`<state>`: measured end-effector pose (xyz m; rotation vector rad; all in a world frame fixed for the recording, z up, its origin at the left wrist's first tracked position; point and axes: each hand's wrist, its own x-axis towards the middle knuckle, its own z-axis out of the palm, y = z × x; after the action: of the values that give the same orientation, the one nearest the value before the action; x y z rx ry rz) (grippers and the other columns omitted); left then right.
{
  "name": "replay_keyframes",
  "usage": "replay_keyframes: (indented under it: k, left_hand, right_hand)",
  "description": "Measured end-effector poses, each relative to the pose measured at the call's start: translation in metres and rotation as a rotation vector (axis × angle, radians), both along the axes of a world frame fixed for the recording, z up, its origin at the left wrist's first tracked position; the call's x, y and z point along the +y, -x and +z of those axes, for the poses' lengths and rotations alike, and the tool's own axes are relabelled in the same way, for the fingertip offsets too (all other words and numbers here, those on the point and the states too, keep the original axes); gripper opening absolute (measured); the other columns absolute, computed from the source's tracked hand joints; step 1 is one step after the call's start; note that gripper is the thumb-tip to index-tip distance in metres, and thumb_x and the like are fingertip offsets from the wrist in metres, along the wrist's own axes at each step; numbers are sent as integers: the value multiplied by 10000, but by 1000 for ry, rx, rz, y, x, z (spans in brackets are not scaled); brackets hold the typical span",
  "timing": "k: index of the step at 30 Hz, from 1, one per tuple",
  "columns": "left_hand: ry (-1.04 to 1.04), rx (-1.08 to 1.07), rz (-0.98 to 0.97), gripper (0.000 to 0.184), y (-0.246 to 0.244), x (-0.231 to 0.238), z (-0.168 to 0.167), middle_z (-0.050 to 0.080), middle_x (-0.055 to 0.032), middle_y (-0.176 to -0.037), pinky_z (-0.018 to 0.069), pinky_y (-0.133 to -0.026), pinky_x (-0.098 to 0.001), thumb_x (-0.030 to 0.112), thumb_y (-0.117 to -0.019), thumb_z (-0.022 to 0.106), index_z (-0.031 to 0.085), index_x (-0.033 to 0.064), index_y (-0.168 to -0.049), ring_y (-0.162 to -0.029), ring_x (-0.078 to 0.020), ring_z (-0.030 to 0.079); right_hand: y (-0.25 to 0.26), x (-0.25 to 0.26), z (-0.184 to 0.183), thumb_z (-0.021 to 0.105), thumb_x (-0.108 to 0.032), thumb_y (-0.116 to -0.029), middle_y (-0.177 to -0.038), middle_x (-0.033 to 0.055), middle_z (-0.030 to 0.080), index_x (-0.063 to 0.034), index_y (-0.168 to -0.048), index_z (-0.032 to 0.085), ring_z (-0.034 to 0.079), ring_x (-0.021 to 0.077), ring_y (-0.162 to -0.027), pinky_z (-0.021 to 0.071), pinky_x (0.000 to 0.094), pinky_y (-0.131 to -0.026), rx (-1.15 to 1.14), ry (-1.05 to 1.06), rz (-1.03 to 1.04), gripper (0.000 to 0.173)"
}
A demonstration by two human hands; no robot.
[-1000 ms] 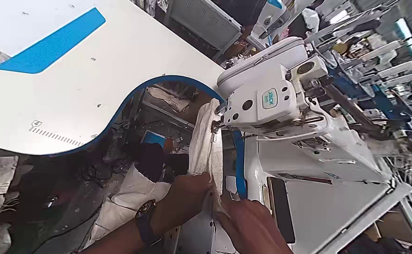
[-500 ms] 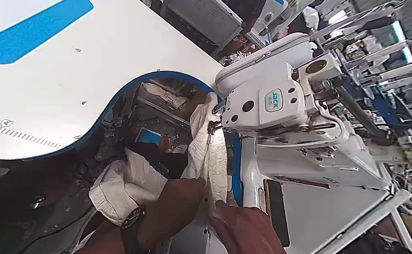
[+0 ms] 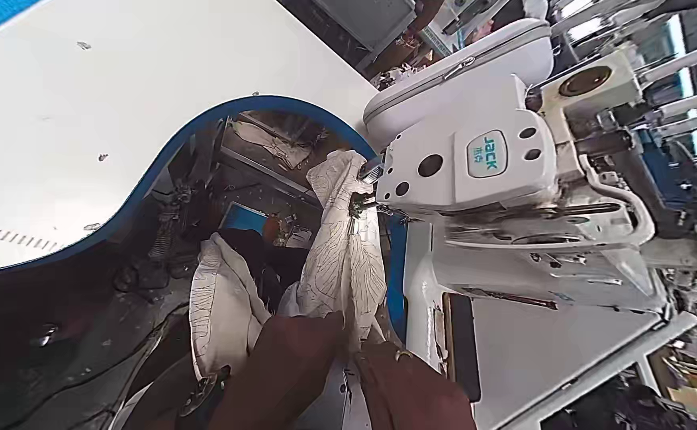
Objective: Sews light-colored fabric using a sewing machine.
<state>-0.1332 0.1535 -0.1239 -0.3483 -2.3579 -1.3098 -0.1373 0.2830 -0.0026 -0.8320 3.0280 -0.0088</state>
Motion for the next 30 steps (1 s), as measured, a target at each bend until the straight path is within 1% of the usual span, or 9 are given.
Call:
replay_keyframes:
  k: [3, 6, 11, 15, 18, 21, 25, 29, 30]
  left_hand:
    - [15, 41, 64, 215, -1, 2, 0, 518, -14, -511, 384, -368, -294, 130, -942, 521, 722, 59, -914, -406, -165, 519]
    - [-15, 63, 96, 240, 6, 4, -5, 563, -17, -529, 402, -391, -291, 111, -919, 540, 771, 48, -943, -424, -162, 536]
    - [-136, 61, 78, 219, 29, 12, -15, 565, -22, -532, 415, -396, -319, 131, -923, 541, 731, 65, -835, -443, -165, 566]
    - [-272, 29, 49, 263, 51, 17, -21, 631, -56, -587, 471, -468, -339, 124, -972, 527, 770, 37, -920, -503, -179, 615]
    - [-306, 3, 48, 281, 60, 17, -20, 628, -63, -595, 465, -484, -356, 137, -1007, 507, 730, 30, -875, -510, -178, 608]
    - [-203, -138, 39, 277, 38, -17, -12, 688, -51, -664, 518, -523, -375, 204, -1001, 538, 775, 61, -994, -549, -174, 646]
    - [-145, -116, -146, 243, 39, -52, -17, 709, -43, -705, 514, -570, -350, 210, -981, 582, 770, 77, -902, -597, -147, 651]
    - [-132, -216, -486, 181, 47, -28, 3, 563, -153, -567, 450, -549, -495, 2, -789, 687, 583, -27, -644, -548, -313, 603]
    - [-225, -245, -565, 229, 57, -33, -5, 535, -103, -552, 423, -540, -405, -3, -793, 682, 550, -15, -606, -533, -218, 556]
  right_hand:
    - [-6, -20, -23, 660, 1, -819, -673, 119, 679, 30, -973, 784, 653, 215, -530, 502, 291, -463, 173, -112, -72, 200]
    - [-1, -27, -35, 640, -4, -838, -729, 126, 709, 44, -1064, 778, 674, 210, -574, 518, 277, -507, 250, -135, -107, 269]
    - [20, -35, -50, 637, 8, -829, -688, 111, 675, 46, -1071, 771, 660, 195, -542, 487, 283, -449, 367, -124, -141, 279]
    - [39, -38, -60, 616, 8, -854, -694, 131, 664, 67, -1099, 752, 656, 231, -523, 485, 325, -423, 401, -99, -174, 286]
    - [49, -33, -51, 605, -27, -879, -689, 153, 670, 58, -1092, 751, 663, 291, -529, 503, 408, -443, 287, -34, -227, 272]
    - [28, 10, -20, 648, -70, -871, -707, 162, 680, 37, -1003, 747, 681, 345, -598, 533, 518, -531, -103, -19, -265, 197]
    - [9, 47, -11, 657, -193, -908, -580, 115, 590, -12, -739, 676, 625, 304, -535, 463, 494, -492, -322, -11, -174, 248]
    - [7, -4, -15, 633, -190, -885, -603, 48, 609, -97, -739, 691, 650, 227, -567, 491, 360, -475, -55, 17, 95, 182]
    - [11, -14, -27, 639, -189, -860, -585, 41, 592, -102, -756, 686, 644, 226, -538, 474, 353, -438, -15, -7, 114, 143]
